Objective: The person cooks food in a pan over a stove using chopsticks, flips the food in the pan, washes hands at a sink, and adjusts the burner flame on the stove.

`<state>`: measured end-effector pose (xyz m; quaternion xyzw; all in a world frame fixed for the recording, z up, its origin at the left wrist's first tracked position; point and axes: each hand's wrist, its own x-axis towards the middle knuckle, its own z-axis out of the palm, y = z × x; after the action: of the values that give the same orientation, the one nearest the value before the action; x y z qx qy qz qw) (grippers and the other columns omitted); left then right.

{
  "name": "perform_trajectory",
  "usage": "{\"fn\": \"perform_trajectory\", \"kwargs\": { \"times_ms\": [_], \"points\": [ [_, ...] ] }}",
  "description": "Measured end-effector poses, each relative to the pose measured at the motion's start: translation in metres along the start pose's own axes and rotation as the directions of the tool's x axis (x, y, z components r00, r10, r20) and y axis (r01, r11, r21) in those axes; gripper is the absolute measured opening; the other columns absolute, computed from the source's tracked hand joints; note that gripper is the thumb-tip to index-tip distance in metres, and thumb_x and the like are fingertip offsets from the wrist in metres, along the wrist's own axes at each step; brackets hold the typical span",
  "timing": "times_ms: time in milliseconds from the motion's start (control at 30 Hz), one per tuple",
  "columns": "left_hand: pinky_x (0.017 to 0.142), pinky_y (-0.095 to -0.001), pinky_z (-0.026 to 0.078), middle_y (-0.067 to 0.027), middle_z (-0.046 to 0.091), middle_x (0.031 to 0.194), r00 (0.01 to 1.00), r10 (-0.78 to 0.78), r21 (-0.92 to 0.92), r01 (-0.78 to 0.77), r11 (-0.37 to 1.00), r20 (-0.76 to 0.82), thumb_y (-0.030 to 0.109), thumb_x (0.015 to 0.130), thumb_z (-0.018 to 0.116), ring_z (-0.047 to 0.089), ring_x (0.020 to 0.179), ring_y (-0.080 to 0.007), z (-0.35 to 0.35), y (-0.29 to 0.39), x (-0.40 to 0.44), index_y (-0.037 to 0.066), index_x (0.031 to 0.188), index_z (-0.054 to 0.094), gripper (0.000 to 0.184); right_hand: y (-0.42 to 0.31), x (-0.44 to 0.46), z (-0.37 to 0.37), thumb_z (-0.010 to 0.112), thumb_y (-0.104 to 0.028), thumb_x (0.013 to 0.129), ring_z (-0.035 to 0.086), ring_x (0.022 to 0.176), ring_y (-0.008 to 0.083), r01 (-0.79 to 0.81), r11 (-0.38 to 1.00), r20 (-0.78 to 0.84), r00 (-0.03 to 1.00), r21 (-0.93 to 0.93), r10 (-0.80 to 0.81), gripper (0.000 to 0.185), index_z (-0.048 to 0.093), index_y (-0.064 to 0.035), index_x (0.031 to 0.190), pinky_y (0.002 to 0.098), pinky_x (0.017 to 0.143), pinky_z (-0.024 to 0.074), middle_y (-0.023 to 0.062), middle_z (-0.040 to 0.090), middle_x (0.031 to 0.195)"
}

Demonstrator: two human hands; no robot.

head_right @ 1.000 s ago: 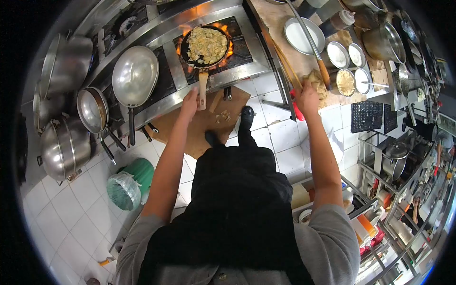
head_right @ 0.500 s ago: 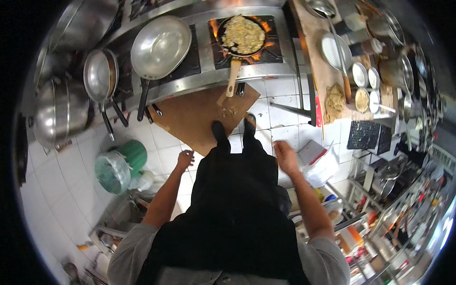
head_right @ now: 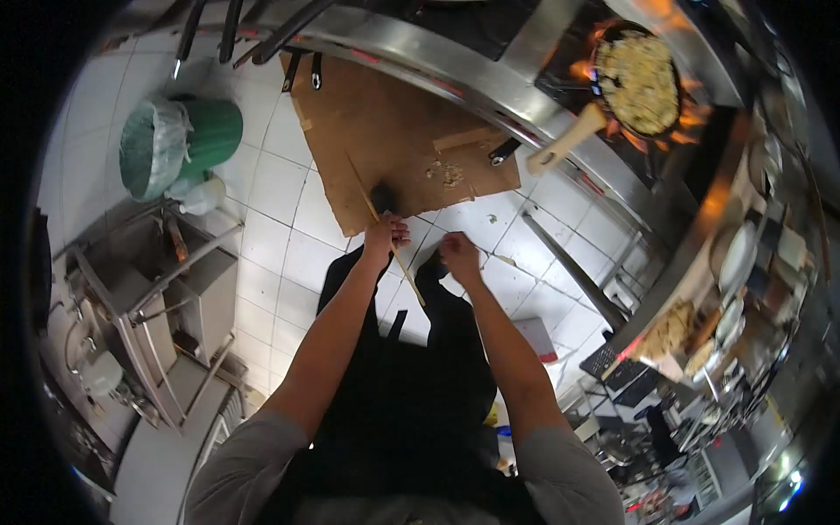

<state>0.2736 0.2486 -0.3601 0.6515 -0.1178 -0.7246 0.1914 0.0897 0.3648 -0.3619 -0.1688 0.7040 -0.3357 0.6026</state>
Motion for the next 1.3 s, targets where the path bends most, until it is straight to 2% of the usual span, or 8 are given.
{"fn": "perform_trajectory", "kwargs": {
  "times_ms": [267, 300, 700, 800, 900, 1100, 1233, 1300],
  "points": [
    [0.058, -0.0394, 0.060, -0.0080, 0.064, 0.095, 0.998, 0.047, 0.344, -0.031, 0.939, -0.038, 0.023, 0.096, 0.056, 0.063, 0.072, -0.0191, -0.024, -0.097, 0.211, 0.006, 0.120, 0.059, 0.030, 0.142, 0.195, -0.047, 0.080, -0.018, 0.074, 0.069, 0.087, 0.0210, 0.076, 0.915, -0.073, 0.991, -0.395, -0.114, 0.059, 0.056, -0.0047, 0.126, 0.0343, 0.079, 0.0567, 0.0110, 0.070, 0.107],
    [0.059, -0.0413, 0.058, -0.0197, 0.067, 0.087, 0.995, 0.086, 0.313, -0.067, 0.947, -0.046, 0.020, 0.095, 0.054, 0.069, 0.081, -0.0324, -0.024, -0.110, 0.240, 0.004, 0.112, 0.064, 0.026, 0.159, 0.226, -0.046, 0.080, -0.018, 0.073, 0.069, 0.090, 0.0219, 0.131, 0.890, -0.071, 0.981, -0.436, -0.180, 0.060, 0.055, -0.0047, 0.127, 0.0350, 0.082, 0.0562, 0.0113, 0.070, 0.108],
    [0.099, -0.0506, 0.044, -0.0270, 0.057, 0.118, 0.645, 0.608, 0.772, -0.630, 0.079, 0.464, 0.008, 0.082, 0.056, 0.052, 0.113, -0.0442, 0.010, -0.174, 0.460, 0.003, 0.121, 0.060, 0.039, 0.253, 0.426, -0.012, 0.070, -0.006, 0.067, 0.052, 0.110, 0.0415, 0.231, 0.257, 0.003, 0.749, -0.938, -0.662, 0.060, 0.055, -0.0036, 0.125, 0.0465, 0.097, 0.0460, 0.0236, 0.053, 0.123],
    [0.099, -0.0529, 0.044, -0.0259, 0.053, 0.125, 0.654, 0.577, 0.743, -0.659, 0.118, 0.489, 0.008, 0.082, 0.056, 0.050, 0.115, -0.0462, 0.029, -0.167, 0.452, 0.004, 0.124, 0.058, 0.042, 0.256, 0.410, -0.010, 0.070, -0.010, 0.072, 0.045, 0.122, 0.0458, 0.502, 0.296, 0.321, 0.809, -0.813, -0.492, 0.059, 0.052, -0.0021, 0.128, 0.0526, 0.105, 0.0392, 0.0259, 0.047, 0.132],
    [0.100, -0.0519, 0.044, -0.0258, 0.049, 0.129, 0.581, 0.625, 0.673, -0.730, 0.117, 0.522, 0.008, 0.082, 0.056, 0.051, 0.113, -0.0479, 0.033, -0.167, 0.458, 0.004, 0.126, 0.057, 0.045, 0.232, 0.376, -0.012, 0.069, -0.013, 0.074, 0.046, 0.122, 0.0466, 0.343, 0.625, 0.028, 0.889, -0.701, -0.456, 0.059, 0.051, -0.0006, 0.129, 0.0515, 0.104, 0.0401, 0.0257, 0.050, 0.132],
    [0.097, -0.0521, 0.048, -0.0280, 0.047, 0.134, 0.789, 0.442, 0.811, -0.551, 0.198, 0.428, 0.008, 0.082, 0.055, 0.054, 0.112, -0.0469, 0.040, -0.150, 0.429, 0.002, 0.126, 0.056, 0.045, 0.297, 0.398, 0.006, 0.073, -0.016, 0.073, 0.055, 0.116, 0.0421, 0.157, 0.592, -0.268, 0.781, -0.790, -0.564, 0.060, 0.053, 0.0003, 0.127, 0.0472, 0.093, 0.0475, 0.0227, 0.058, 0.126],
    [0.093, -0.0508, 0.049, -0.0303, 0.057, 0.115, 0.746, 0.496, 0.766, -0.603, 0.220, 0.445, 0.010, 0.081, 0.057, 0.058, 0.107, -0.0446, 0.046, -0.187, 0.461, -0.002, 0.109, 0.063, 0.031, 0.354, 0.461, 0.029, 0.067, -0.021, 0.083, 0.059, 0.107, 0.0385, 0.343, 0.936, -0.303, 0.887, -0.075, -0.349, 0.048, 0.055, -0.0014, 0.125, 0.0454, 0.090, 0.0480, 0.0210, 0.060, 0.119],
    [0.090, -0.0487, 0.049, -0.0309, 0.063, 0.097, 0.766, 0.473, 0.736, -0.605, 0.303, 0.435, 0.011, 0.079, 0.058, 0.061, 0.096, -0.0464, 0.044, -0.195, 0.466, -0.008, 0.102, 0.065, 0.030, 0.311, 0.429, 0.039, 0.059, -0.023, 0.090, 0.059, 0.106, 0.0354, 0.276, 0.859, -0.192, 0.902, -0.431, -0.386, 0.040, 0.056, -0.0028, 0.124, 0.0444, 0.090, 0.0477, 0.0185, 0.062, 0.116]
  ]
}}
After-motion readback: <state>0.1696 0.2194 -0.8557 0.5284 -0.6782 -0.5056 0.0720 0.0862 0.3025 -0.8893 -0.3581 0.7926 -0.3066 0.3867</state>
